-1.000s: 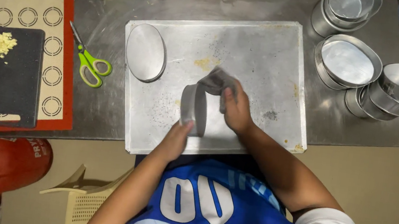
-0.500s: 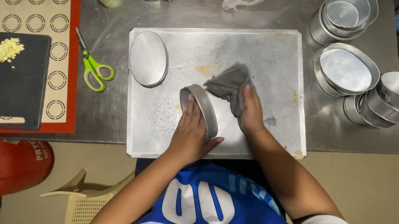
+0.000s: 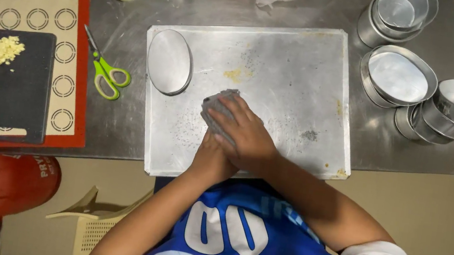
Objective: Cleaning and wiping down oval-shaped cake tins with a cloth.
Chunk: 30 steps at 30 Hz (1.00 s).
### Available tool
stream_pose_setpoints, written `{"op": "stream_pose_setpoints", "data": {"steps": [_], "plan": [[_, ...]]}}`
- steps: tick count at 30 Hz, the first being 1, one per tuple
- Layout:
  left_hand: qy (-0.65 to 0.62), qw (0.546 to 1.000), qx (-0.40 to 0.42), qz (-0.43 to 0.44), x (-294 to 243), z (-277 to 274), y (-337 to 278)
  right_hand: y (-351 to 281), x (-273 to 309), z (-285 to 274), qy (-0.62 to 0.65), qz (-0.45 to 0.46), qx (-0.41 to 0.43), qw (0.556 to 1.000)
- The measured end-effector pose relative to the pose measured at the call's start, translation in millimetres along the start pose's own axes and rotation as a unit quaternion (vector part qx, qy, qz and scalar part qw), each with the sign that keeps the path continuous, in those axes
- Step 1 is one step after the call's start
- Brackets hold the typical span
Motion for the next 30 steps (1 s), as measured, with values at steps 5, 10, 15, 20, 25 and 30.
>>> {"op": "stream_pose_setpoints", "data": {"steps": [5,10,15,20,25,30], "plan": [[-0.068,0.996,0.014,-0.047,-0.1,-3.2,0.4,46.4,6.2,-12.5,0.026,0.056,0.024,0.998],[-0.074,0.995,-0.061,-0.004,-1.5,-7.7,-5.9,77.3,-9.3,5.4,0.018,0.161,0.166,0.973],[-0.047,0.997,-0.042,-0.048,12.3,1.8,-7.0,69.6,-75.0,49.3,0.193,0.223,0.158,0.942],[-0.004,0.997,-0.064,0.047,-0.9,-12.7,-9.6,20.7,-129.0,83.5,0.491,0.285,0.107,0.816],[-0.199,0.973,-0.094,-0.064,39.6,9.4,-22.3,-14.3,-151.7,78.1,0.720,0.257,-0.105,0.636],[-0.426,0.882,-0.117,-0.167,109.5,70.2,-49.9,-11.3,-135.7,56.8,0.762,0.305,-0.164,0.546]]}}
Point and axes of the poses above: each hand's wrist, its own y-axis towards the middle knuckle, its own z-axis out of the palm, x = y × z, the point moved 6 cm from there along y, towards the middle knuckle, and after that the axes turned 2 degrees about z, right-handed, at the moved point
